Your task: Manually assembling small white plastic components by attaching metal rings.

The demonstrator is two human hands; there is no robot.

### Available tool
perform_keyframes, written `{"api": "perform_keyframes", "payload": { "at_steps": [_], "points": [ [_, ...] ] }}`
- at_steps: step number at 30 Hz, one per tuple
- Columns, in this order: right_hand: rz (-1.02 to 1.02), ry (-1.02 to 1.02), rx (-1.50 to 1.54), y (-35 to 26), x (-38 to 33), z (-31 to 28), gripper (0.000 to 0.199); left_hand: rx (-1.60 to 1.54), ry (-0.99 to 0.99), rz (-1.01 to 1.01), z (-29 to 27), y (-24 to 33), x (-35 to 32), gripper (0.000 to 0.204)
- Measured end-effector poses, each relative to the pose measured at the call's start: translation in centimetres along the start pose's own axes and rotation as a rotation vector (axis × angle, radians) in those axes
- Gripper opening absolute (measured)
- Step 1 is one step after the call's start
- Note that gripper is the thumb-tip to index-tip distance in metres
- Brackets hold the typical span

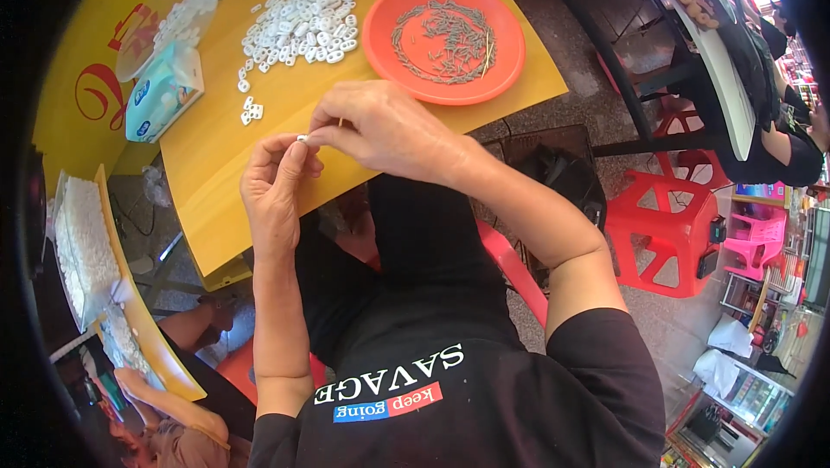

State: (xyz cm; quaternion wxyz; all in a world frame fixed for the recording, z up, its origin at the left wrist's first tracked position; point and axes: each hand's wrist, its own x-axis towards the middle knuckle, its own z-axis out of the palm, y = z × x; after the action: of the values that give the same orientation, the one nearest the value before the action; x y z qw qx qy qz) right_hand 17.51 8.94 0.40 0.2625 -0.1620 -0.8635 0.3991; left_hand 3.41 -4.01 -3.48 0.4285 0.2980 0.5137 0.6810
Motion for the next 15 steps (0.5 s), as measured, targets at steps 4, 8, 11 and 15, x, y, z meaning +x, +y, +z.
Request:
{"api": "perform_keyframes", "payload": {
  "at_steps": [4, 8, 11, 15],
  "points": [
    [0.041, 0.159, -0.126, 2.1, -0.5, -4.4, 0.012, 0.049, 0.006, 0.004, 0.4, -0.2, 0.2, 0.014],
    [0.182, 0.238, -0.337, 5.5, -0.1, -8.8, 0.014, 0.088, -0.004, 0.034, 0.2, -0.4, 0.1, 0.013],
    [0.193, 0.135, -0.515, 7.1, 0.2, -9.7, 0.016, 0.097, -0.015, 0.043, 0.2, -0.5, 0.1, 0.013],
    [0.124, 0.096, -0.599, 8.4, 1.2, -8.5, 0.016, 0.062, -0.035, 0.061, -0.1, -0.6, 0.1, 0.013]
  ]
}}
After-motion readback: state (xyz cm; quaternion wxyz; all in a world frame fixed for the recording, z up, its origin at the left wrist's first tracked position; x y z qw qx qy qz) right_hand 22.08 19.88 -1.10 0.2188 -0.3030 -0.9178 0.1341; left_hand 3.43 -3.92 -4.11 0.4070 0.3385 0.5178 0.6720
